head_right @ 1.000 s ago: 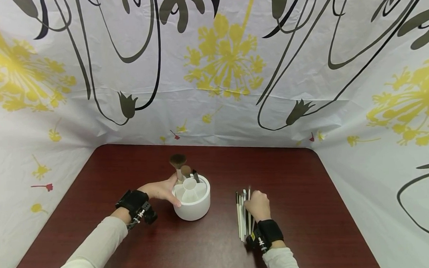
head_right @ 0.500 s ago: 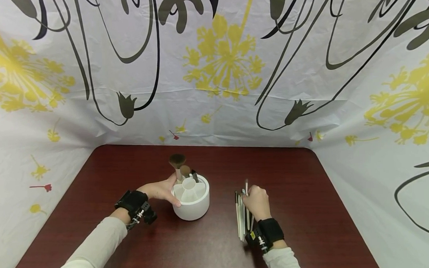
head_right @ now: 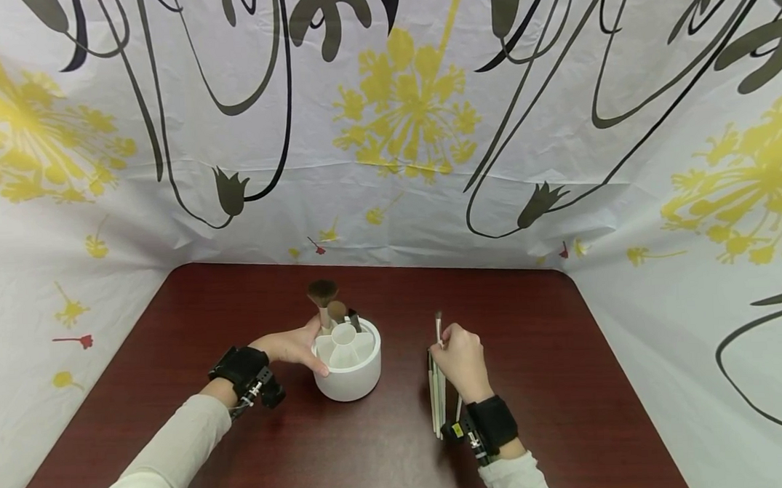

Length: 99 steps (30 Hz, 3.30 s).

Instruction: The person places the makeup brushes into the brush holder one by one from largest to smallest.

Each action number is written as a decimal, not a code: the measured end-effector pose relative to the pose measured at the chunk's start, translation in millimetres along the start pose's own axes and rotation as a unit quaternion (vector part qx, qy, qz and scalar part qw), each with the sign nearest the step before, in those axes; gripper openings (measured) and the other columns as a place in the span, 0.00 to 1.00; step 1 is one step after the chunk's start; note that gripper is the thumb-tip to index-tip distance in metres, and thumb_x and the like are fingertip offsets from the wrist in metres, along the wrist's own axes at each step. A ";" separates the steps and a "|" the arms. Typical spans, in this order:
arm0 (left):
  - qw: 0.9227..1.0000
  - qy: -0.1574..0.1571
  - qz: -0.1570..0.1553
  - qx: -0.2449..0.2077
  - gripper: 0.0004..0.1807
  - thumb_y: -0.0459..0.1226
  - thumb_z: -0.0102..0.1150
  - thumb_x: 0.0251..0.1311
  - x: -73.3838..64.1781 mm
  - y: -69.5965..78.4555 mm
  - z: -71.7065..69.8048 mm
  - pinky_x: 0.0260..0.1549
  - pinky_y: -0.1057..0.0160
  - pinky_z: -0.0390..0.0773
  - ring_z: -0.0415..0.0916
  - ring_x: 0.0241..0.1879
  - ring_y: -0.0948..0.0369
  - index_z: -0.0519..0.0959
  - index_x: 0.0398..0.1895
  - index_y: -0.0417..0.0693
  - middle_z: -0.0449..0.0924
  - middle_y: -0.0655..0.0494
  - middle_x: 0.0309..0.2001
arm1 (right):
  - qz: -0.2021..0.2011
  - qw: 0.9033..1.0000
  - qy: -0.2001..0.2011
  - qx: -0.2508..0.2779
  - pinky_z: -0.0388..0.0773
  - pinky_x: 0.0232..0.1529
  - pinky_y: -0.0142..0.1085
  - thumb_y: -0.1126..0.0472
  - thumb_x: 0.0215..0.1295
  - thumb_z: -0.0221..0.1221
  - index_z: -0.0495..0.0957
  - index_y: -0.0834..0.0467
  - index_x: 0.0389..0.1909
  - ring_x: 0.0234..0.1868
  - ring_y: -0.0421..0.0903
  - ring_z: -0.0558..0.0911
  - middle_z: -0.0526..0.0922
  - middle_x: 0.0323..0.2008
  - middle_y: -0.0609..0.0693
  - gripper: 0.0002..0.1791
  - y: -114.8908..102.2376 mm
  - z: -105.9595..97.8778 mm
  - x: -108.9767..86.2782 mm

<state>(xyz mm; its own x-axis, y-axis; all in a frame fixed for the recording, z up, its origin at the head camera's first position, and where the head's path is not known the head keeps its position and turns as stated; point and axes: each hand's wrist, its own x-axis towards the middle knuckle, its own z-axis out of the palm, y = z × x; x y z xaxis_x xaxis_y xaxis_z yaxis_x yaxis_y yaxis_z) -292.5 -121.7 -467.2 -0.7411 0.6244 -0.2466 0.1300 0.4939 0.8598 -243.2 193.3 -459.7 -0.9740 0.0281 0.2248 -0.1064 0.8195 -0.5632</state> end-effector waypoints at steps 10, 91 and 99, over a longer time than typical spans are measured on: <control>1.000 0.001 0.004 -0.002 0.69 0.52 0.74 0.31 -0.7 0.7 -0.3 0.62 0.46 0.44 0.39 0.66 0.49 0.32 0.68 0.45 0.38 0.42 0.67 | -0.070 0.997 0.031 0.025 0.65 0.20 0.30 0.68 0.50 0.58 0.72 0.62 0.27 0.18 0.40 0.68 0.74 0.19 0.49 0.05 -26.1 -16.0 -5.1; 0.999 0.019 0.024 -0.020 0.67 0.46 0.75 0.30 0.3 -2.3 2.5 0.62 0.51 0.49 0.46 0.64 0.50 0.35 0.67 0.43 0.43 0.41 0.65 | -0.162 0.978 0.001 0.133 0.73 0.25 0.28 0.71 0.47 0.60 0.74 0.62 0.25 0.23 0.40 0.76 0.77 0.21 0.51 0.05 -97.5 21.0 5.2; 0.999 0.016 0.027 -0.021 0.68 0.48 0.75 0.30 2.2 -5.9 1.7 0.62 0.50 0.46 0.42 0.65 0.50 0.34 0.68 0.44 0.40 0.41 0.66 | -0.166 0.977 0.017 0.131 0.74 0.25 0.30 0.71 0.48 0.62 0.74 0.62 0.26 0.24 0.44 0.77 0.78 0.22 0.51 0.05 -89.6 14.6 8.6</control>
<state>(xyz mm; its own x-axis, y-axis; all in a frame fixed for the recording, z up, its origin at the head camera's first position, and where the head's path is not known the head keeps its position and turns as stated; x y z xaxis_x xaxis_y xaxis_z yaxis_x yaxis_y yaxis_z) -293.7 -122.3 -473.5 -0.7544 0.6299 -0.1847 0.1439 0.4332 0.8897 -245.0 111.7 -418.9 -0.8704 -0.1919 0.4534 -0.4675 0.6113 -0.6386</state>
